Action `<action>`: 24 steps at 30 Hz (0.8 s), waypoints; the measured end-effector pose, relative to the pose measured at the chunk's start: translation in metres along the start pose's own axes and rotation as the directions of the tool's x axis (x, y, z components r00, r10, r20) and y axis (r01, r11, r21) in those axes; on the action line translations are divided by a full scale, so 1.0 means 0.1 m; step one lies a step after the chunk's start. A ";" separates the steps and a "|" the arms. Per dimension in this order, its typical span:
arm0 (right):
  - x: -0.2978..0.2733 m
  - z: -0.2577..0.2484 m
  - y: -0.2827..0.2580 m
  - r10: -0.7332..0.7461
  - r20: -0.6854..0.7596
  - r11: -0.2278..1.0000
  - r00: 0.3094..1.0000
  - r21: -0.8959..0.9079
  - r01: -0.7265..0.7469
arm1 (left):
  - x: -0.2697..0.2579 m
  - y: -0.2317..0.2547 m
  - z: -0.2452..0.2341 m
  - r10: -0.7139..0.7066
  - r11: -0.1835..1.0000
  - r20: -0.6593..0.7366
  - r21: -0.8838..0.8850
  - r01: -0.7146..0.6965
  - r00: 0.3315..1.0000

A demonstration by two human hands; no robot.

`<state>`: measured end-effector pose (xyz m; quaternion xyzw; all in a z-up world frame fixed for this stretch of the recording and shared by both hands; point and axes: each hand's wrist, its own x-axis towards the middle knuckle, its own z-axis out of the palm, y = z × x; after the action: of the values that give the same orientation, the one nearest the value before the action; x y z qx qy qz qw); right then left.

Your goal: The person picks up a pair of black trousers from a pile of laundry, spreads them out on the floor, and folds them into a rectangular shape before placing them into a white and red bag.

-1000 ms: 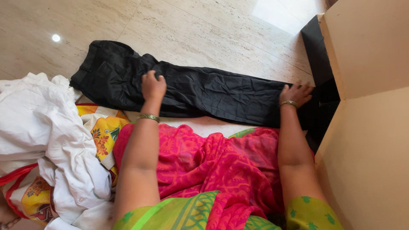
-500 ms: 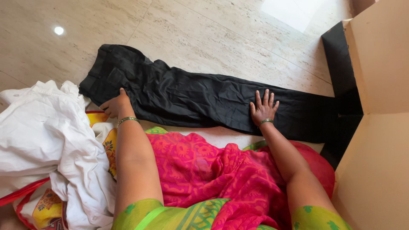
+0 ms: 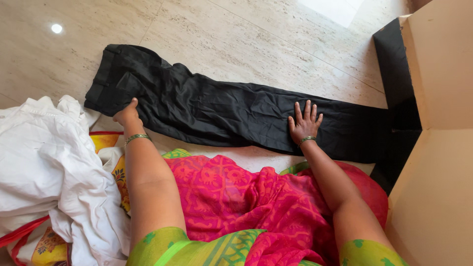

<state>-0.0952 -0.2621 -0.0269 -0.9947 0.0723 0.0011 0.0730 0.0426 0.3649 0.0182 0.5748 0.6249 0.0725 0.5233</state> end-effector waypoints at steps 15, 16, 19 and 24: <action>0.07 -0.12 -0.19 -0.080 0.012 0.995 0.997 0.056 0.079 | -0.55 0.26 -0.59 0.714 0.607 -0.320 0.726 -0.324 0.622; 0.12 -0.11 -0.15 -0.066 0.007 0.996 0.998 0.063 0.066 | -0.69 0.27 -0.55 0.759 0.477 -0.077 0.741 -0.473 0.646; 0.25 -0.06 0.08 0.032 -0.026 0.996 0.999 0.079 -0.030 | -1.10 0.15 -0.17 0.889 -0.079 0.446 0.374 -0.924 0.105; 0.33 -0.09 0.70 0.266 -0.063 0.962 0.962 0.071 -0.262 | -2.11 -0.68 0.59 0.371 -0.233 0.928 0.115 -0.966 0.021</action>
<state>-0.0724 -0.3369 -0.0284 -0.9728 0.2070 -0.0271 0.1006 -0.0014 0.1445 0.0659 0.9690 -0.1551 -0.1105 0.1571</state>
